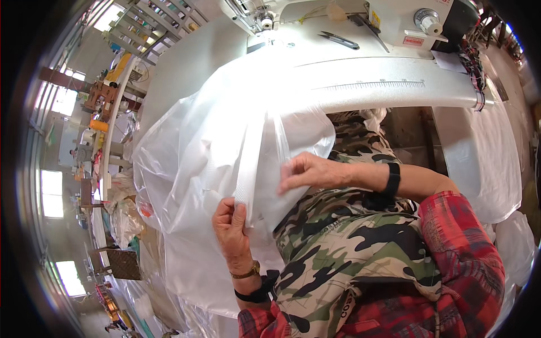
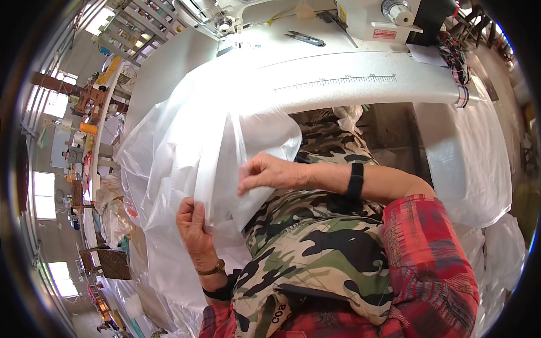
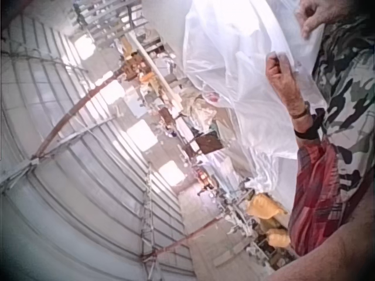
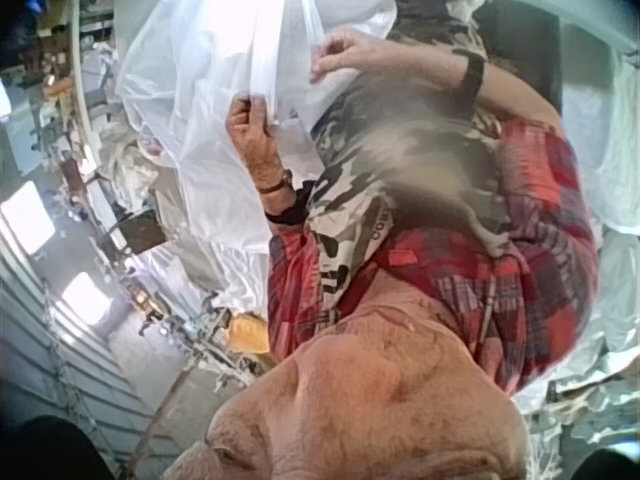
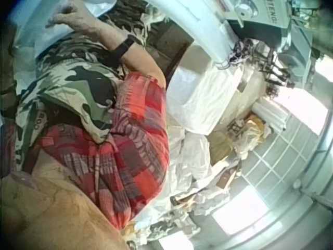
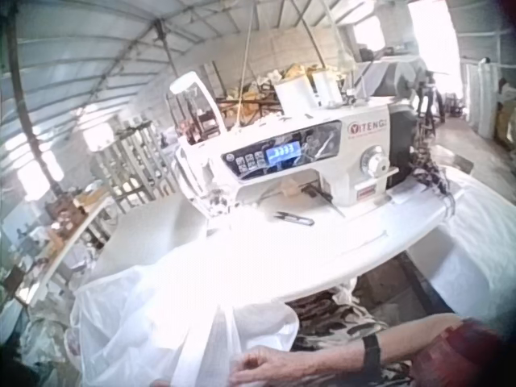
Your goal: Sewing together large white plastic/woven sheets using an industrial sewing machine.
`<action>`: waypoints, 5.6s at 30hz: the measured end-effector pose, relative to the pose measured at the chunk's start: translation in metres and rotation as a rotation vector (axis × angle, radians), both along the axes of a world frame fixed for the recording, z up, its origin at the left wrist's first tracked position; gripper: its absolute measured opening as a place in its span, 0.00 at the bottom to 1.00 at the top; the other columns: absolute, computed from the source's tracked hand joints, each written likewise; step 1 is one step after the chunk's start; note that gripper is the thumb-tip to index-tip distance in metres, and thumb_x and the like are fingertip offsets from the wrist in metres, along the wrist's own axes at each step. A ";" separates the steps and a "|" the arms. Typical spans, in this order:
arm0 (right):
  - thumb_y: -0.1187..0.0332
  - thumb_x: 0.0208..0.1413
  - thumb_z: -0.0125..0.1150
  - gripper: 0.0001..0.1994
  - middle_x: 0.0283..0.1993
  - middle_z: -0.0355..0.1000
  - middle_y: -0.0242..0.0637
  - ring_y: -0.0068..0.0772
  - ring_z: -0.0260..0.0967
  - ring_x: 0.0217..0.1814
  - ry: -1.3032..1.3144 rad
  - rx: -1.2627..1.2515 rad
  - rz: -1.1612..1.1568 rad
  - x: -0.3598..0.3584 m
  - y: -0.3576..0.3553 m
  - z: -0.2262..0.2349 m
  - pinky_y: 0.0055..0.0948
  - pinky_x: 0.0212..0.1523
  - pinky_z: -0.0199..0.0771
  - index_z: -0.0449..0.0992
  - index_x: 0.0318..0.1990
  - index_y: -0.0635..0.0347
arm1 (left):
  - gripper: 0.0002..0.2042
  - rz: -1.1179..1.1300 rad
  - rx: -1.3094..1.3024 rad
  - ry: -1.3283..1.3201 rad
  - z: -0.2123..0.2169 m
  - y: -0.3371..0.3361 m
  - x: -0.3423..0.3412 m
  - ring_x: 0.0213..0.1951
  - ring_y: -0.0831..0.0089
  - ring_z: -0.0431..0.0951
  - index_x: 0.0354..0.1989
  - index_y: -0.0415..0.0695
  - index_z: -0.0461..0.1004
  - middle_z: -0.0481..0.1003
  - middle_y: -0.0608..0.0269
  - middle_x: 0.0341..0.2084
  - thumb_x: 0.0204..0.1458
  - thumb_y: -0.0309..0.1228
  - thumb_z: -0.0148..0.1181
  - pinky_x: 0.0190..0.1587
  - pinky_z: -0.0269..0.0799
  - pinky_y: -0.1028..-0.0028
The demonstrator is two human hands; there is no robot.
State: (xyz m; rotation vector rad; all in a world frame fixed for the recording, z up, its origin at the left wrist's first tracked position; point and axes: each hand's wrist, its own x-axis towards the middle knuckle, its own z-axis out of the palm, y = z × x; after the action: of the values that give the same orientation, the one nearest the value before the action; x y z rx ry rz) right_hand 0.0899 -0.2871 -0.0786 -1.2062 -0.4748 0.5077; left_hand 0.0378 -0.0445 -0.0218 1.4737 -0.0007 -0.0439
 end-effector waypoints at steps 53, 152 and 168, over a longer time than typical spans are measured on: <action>0.67 0.59 0.58 0.09 0.31 0.68 0.43 0.46 0.68 0.32 -0.554 -0.487 -0.374 -0.055 -0.017 0.028 0.38 0.34 0.68 0.70 0.32 0.64 | 0.01 -0.367 0.638 -0.229 0.017 -0.074 0.011 0.22 0.91 0.61 0.34 0.38 0.73 0.67 0.78 0.19 0.58 0.21 0.57 0.24 0.57 0.85; 0.68 0.47 0.62 0.09 0.31 0.64 0.39 0.43 0.67 0.37 -1.264 -0.544 -0.438 0.091 -0.060 0.034 0.38 0.40 0.68 0.66 0.28 0.59 | 0.11 -0.262 1.494 -0.700 0.023 -0.187 0.269 0.31 0.44 0.79 0.24 0.32 0.77 0.78 0.40 0.26 0.47 0.29 0.58 0.38 0.76 0.54; 0.64 0.52 0.65 0.17 0.43 0.75 0.51 0.53 0.75 0.45 -0.883 -1.160 -0.729 0.165 -0.095 0.074 0.43 0.46 0.76 0.70 0.44 0.65 | 0.10 -0.331 0.604 -0.286 0.001 -0.157 0.273 0.22 0.80 0.68 0.28 0.29 0.76 0.71 0.63 0.16 0.52 0.25 0.53 0.27 0.65 0.72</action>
State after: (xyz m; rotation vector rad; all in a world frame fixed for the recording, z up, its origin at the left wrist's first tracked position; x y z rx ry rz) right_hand 0.2554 -0.3821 -0.0051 -2.5928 -0.4145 -0.5371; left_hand 0.3112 -0.2015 -0.0209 2.0592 -0.5023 -0.1083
